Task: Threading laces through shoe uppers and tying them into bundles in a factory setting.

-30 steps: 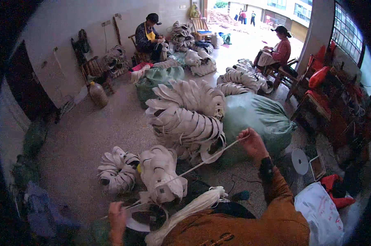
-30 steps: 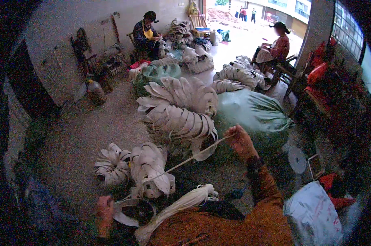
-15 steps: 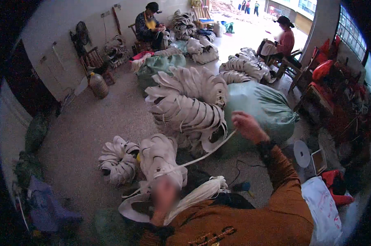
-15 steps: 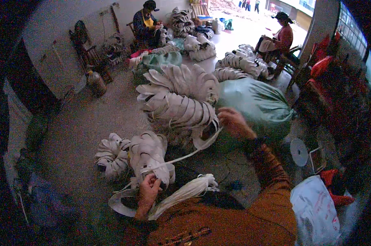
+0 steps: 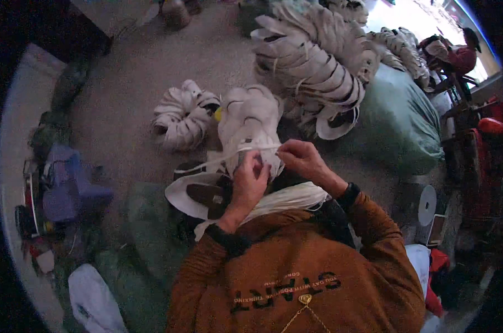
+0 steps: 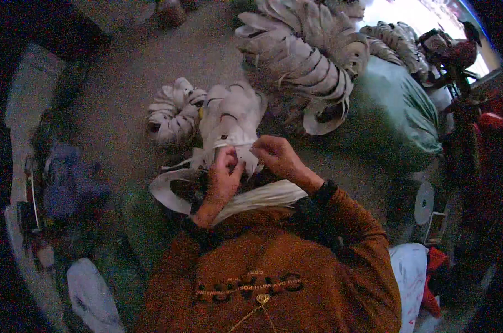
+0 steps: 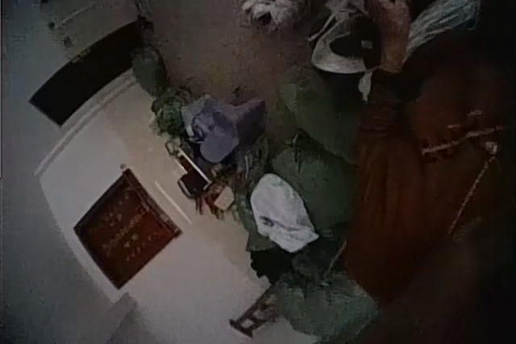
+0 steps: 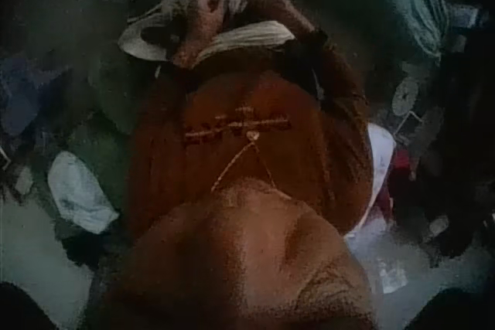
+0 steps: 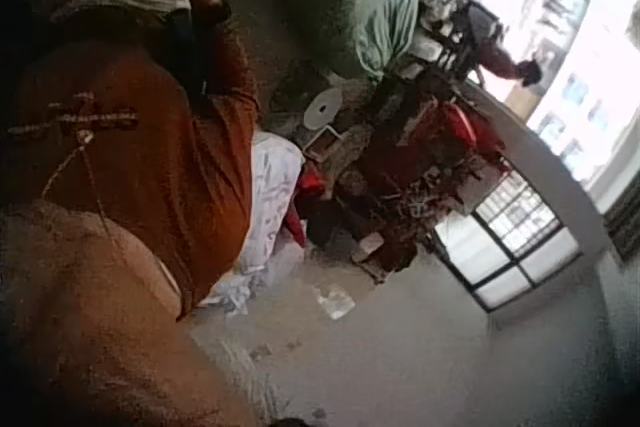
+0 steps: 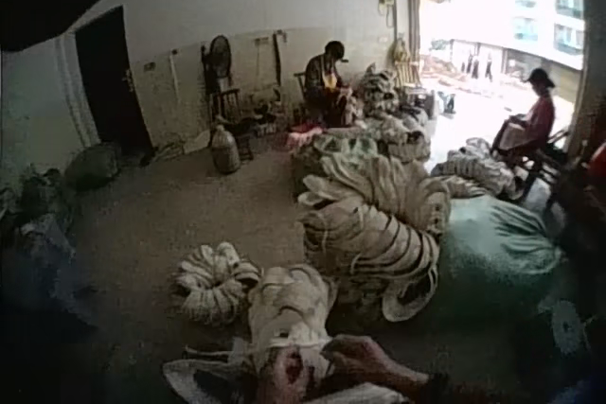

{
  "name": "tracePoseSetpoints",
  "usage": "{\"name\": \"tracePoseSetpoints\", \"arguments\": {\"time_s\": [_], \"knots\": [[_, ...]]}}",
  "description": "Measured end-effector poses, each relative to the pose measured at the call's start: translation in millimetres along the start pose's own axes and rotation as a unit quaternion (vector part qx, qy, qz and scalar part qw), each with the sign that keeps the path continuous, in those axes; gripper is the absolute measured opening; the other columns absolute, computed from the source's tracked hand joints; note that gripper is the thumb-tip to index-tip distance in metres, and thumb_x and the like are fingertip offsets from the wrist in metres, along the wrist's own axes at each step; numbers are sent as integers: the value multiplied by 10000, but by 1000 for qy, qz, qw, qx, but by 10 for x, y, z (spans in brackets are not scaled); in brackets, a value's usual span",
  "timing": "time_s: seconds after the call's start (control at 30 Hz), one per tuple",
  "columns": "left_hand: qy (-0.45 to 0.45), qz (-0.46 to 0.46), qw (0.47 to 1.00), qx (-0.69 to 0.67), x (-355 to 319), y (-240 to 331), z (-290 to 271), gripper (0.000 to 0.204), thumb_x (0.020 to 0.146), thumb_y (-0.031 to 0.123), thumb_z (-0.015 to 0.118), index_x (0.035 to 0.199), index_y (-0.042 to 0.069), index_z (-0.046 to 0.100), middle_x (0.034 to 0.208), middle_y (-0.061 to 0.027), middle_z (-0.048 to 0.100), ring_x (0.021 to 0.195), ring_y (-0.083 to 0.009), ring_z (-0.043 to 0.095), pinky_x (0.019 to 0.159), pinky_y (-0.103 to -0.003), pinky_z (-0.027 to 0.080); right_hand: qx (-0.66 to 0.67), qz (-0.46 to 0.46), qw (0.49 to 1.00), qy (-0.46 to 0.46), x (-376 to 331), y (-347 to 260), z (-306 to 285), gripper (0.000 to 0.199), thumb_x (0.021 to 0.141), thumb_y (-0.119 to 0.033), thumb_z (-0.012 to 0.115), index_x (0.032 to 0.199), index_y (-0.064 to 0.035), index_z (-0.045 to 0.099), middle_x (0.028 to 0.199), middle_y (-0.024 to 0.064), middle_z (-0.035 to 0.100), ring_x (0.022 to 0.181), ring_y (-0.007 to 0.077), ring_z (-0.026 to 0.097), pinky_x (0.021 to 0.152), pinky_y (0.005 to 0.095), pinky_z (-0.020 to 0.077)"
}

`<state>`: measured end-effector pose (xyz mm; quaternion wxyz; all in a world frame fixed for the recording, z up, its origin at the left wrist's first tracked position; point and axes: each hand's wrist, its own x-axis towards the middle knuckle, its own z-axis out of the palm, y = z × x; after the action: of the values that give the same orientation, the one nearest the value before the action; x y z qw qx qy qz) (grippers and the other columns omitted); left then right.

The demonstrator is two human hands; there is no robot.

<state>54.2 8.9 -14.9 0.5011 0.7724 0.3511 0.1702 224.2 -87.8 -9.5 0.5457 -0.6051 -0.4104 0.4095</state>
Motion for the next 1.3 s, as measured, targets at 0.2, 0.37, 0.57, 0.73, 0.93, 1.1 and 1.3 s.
{"name": "tracePoseSetpoints", "arguments": {"time_s": [0.2, 0.37, 0.57, 0.73, 0.93, 1.1, 1.3], "knots": [[0, 2, 1000, -23, -75, -6, -56, 368, 879, 81, 651, 1197, 11, 480, 880, -106, 642, 817, -164, 620, 712, -310, 497, -110, -2, 994, 12, 50, 62, 135, 183, 899, -194, 642, 913, -12, 649, 786, 127, 656, 689, 150, 605, 637, 334, 490], [3, 5, 999, -34, -89, -9, -35, 403, 864, 93, 668, 1214, 18, 483, 933, -135, 665, 861, -205, 645, 732, -338, 500, -179, -29, 983, 9, 61, 14, 139, 160, 875, -165, 633, 884, -6, 623, 791, 189, 644, 692, 312, 635, 631, 389, 490], [41, 56, 997, -12, -79, -23, -50, 357, 851, 121, 680, 1155, 27, 517, 790, -127, 663, 706, -238, 663, 654, -368, 510, -263, -64, 962, -27, 139, -245, 135, 111, 847, -88, 631, 904, 5, 610, 695, 110, 578, 644, 134, 541, 603, 310, 463], [44, 73, 996, -22, -47, 47, -31, 344, 852, 130, 671, 1146, 33, 521, 828, -132, 667, 759, -263, 668, 687, -385, 509, -353, -137, 925, -16, 213, -189, 105, 96, 809, -89, 627, 826, -5, 585, 717, 170, 591, 649, 326, 614, 592, 375, 479], [23, 96, 995, -13, -82, -139, -27, 357, 913, 222, 646, 1174, 15, 518, 1043, -177, 646, 959, -260, 646, 813, -376, 500, -479, -38, 867, -132, 259, -348, 264, 172, 762, -164, 675, 898, -86, 605, 862, 126, 667, 818, 366, 665, 675, 445, 533], [0, 111, 986, -127, -96, -8, -61, 407, 910, 180, 640, 1239, 5, 475, 1041, -141, 655, 920, -225, 647, 801, -357, 506, -313, -225, 923, 9, 173, -111, 221, 150, 797, -106, 620, 872, -44, 505, 779, 159, 546, 713, 385, 600, 589, 465, 463], [17, 42, 996, -76, -46, -108, 1, 341, 924, 178, 576, 1197, -23, 537, 1073, -184, 634, 1028, -262, 604, 894, -377, 466, -275, -212, 938, -13, 138, 119, 236, 208, 817, -110, 639, 908, -19, 476, 774, 157, 525, 707, 402, 564, 601, 455, 445]]}}
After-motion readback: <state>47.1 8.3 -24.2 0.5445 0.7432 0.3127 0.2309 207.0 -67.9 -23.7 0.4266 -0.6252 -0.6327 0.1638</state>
